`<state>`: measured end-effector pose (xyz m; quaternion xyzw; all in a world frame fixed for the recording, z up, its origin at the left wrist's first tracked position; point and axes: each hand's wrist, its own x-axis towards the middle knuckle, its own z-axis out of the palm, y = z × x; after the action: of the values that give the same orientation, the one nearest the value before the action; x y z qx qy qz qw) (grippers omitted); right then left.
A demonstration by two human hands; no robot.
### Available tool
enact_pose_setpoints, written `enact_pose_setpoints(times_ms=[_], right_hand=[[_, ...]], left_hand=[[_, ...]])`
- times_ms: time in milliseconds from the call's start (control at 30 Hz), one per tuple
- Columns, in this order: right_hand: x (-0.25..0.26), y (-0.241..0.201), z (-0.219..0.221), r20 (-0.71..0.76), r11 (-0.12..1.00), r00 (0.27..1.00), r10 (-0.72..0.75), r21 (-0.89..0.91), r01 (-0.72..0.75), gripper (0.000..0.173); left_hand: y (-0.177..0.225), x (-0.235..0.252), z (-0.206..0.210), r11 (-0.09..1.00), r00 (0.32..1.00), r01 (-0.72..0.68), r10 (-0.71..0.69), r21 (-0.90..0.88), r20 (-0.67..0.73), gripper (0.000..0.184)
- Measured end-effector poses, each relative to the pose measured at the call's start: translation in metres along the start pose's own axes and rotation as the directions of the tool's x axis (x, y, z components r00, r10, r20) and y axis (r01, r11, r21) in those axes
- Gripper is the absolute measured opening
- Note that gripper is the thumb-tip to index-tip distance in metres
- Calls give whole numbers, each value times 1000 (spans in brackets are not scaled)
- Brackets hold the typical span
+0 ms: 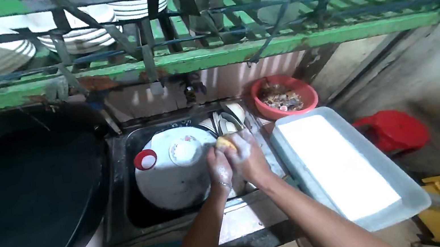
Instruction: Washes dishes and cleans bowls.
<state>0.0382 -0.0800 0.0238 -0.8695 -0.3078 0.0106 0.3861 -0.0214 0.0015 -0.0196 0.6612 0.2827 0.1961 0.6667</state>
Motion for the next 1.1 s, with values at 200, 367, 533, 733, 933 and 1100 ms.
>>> enact_pose_setpoints(times_ms=[200,367,533,733,933,1100], right_hand=[[10,12,-15,51,995,994,97,6,-98,28],[2,13,-15,46,999,998,45,20,-46,27],[-12,0,-15,34,999,999,34,-12,-34,23],[-8,10,-17,7,990,991,136,44,-136,23],[-1,9,-16,-10,997,997,70,-25,-70,26],[-38,12,5,-109,963,961,-253,-121,240,24]], left_hand=[[13,0,6,998,992,48,-52,-33,-114,46],[16,-2,-2,996,993,64,-70,-61,-95,45],[19,0,2,996,980,87,-92,-37,-179,46],[18,-5,5,997,972,54,-64,-52,-227,43],[27,-11,6,996,993,81,-84,-29,-83,46],[26,8,10,796,915,217,-367,-565,-166,44]])
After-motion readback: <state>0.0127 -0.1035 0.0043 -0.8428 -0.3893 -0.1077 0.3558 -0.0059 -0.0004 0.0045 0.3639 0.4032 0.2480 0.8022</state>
